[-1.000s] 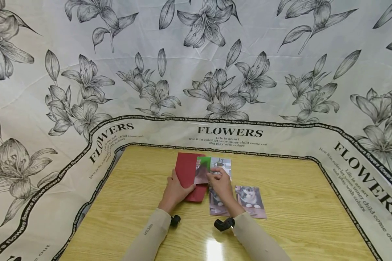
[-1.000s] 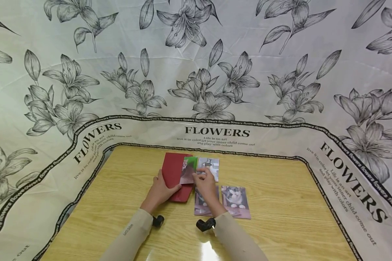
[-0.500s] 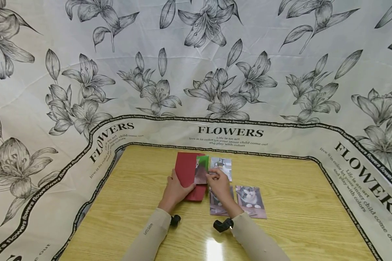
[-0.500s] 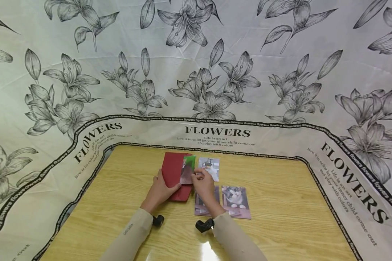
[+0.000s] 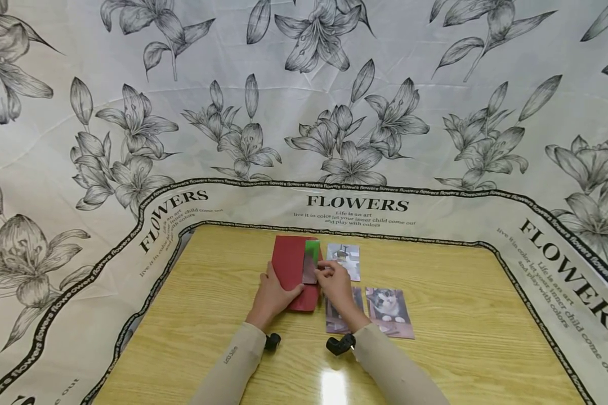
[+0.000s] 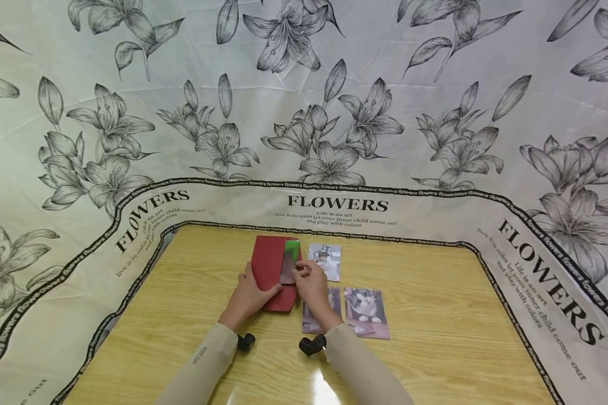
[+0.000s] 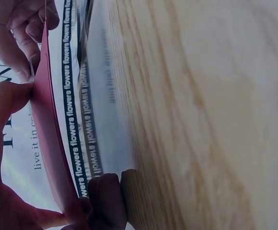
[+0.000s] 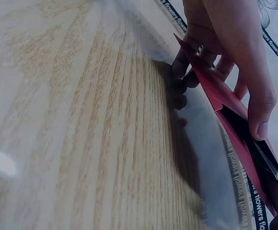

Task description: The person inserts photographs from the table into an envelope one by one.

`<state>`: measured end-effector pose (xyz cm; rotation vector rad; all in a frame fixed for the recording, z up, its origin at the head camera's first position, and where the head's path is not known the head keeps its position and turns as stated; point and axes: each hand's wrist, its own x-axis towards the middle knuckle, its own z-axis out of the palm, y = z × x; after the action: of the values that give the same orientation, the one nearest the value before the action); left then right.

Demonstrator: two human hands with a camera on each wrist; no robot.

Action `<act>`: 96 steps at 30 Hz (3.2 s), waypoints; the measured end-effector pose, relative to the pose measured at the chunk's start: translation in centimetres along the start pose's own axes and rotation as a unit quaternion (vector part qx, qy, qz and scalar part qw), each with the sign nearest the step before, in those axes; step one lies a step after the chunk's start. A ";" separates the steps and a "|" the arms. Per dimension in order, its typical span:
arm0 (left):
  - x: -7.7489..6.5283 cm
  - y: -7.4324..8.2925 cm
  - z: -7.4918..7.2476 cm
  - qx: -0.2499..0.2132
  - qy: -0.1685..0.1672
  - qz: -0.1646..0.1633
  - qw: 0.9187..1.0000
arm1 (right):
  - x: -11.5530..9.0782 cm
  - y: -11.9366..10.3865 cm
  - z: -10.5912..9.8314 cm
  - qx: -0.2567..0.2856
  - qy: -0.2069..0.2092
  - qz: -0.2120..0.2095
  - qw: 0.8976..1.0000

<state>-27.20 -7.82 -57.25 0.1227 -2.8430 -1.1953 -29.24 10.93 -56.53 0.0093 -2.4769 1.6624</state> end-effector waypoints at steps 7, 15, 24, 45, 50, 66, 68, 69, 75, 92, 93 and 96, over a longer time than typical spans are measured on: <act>-0.1 0.1 -0.2 -0.006 -0.005 -0.011 1.000 | 0.2 -0.3 0.5 -0.024 0.003 0.000 1.000; -0.1 0.0 -0.2 -0.001 -0.001 -0.005 1.000 | 0.4 -0.4 1.1 -0.055 0.000 -0.014 0.998; -0.3 0.2 -0.3 -0.012 0.009 0.002 1.000 | 0.6 -0.6 1.9 -0.093 0.006 -0.014 0.996; -0.3 0.3 -0.3 -0.017 0.012 0.013 1.000 | 0.4 -1.6 2.3 -0.108 -0.028 0.012 0.994; -0.3 0.6 -0.4 -0.011 0.007 0.009 1.000 | 0.3 -1.5 2.0 -0.108 -0.010 0.001 0.994; -0.4 0.7 -0.7 -0.008 0.003 -0.008 1.000 | 0.3 0.5 -2.6 -0.074 0.019 -0.009 0.997; -0.4 0.8 -0.7 -0.009 0.002 -0.011 1.000 | 0.5 0.8 -3.4 -0.082 0.023 -0.003 0.996; -0.4 0.8 -0.7 -0.009 0.001 -0.012 1.000 | 0.6 1.0 -3.8 -0.086 0.024 -0.001 0.996; -0.4 0.7 -0.5 -0.007 0.004 -0.011 1.000 | 1.4 2.3 -6.1 -0.115 0.028 0.014 0.993; -0.4 0.3 -0.3 -0.009 0.004 -0.005 1.000 | 3.0 3.6 -8.5 -0.229 -0.004 0.087 0.969; -0.4 0.3 -0.3 -0.009 0.004 -0.006 1.000 | 3.2 3.7 -8.4 -0.234 -0.005 0.091 0.968; -0.4 0.3 -0.3 -0.007 0.003 -0.006 1.000 | 3.5 3.9 -8.2 -0.246 -0.009 0.099 0.964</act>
<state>-26.81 -7.78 -56.79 0.1427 -2.8321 -1.2149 -31.97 20.23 -56.58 -0.2898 -2.9116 1.0587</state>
